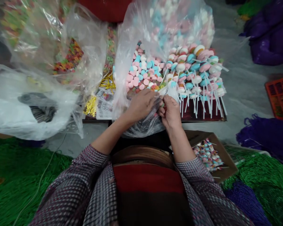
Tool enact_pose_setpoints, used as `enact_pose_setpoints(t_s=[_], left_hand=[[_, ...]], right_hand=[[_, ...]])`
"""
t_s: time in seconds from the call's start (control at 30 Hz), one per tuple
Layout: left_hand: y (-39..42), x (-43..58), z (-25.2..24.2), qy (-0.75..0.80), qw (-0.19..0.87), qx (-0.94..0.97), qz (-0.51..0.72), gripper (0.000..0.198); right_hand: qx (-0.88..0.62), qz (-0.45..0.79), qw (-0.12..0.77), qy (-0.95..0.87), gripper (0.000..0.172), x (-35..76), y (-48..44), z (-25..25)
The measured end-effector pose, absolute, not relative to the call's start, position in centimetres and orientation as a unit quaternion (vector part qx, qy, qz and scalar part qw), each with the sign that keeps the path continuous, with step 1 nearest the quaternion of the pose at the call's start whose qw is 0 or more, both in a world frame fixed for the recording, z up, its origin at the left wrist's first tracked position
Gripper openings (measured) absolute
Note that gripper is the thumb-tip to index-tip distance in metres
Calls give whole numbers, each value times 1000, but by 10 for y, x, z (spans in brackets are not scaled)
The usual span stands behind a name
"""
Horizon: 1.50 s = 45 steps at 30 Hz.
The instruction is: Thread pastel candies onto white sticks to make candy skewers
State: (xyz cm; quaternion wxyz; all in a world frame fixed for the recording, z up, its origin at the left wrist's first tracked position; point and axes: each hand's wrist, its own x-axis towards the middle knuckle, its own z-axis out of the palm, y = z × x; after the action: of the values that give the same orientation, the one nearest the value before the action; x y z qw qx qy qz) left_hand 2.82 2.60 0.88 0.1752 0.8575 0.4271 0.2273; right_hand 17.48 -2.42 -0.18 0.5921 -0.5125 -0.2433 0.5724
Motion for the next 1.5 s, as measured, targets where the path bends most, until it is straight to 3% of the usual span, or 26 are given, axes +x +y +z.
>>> enact_pose_setpoints(t_s=[0.23,0.37,0.53,1.13,1.37,1.5], left_hand=[[72,14,27,482,111,862,115,23],[63,-7,35,504,110,854,68,32],[47,-22,29,504,92,859,28,30],[54,35,24,452,123,881,65,28],[24,5,31,412,135,897,80,35],[46,-13,32,484,104,863,103,35]], right_hand=[[-541,548,579,-269,41,169,-25,1],[-542,541,577,-284,41,167,-27,-2],[-537,545,577,-285,42,170,-27,-4],[-547,548,561,-294,40,171,-29,-5],[-541,555,563,-286,44,171,-30,-6],[-534,557,572,-277,44,170,-29,-4]])
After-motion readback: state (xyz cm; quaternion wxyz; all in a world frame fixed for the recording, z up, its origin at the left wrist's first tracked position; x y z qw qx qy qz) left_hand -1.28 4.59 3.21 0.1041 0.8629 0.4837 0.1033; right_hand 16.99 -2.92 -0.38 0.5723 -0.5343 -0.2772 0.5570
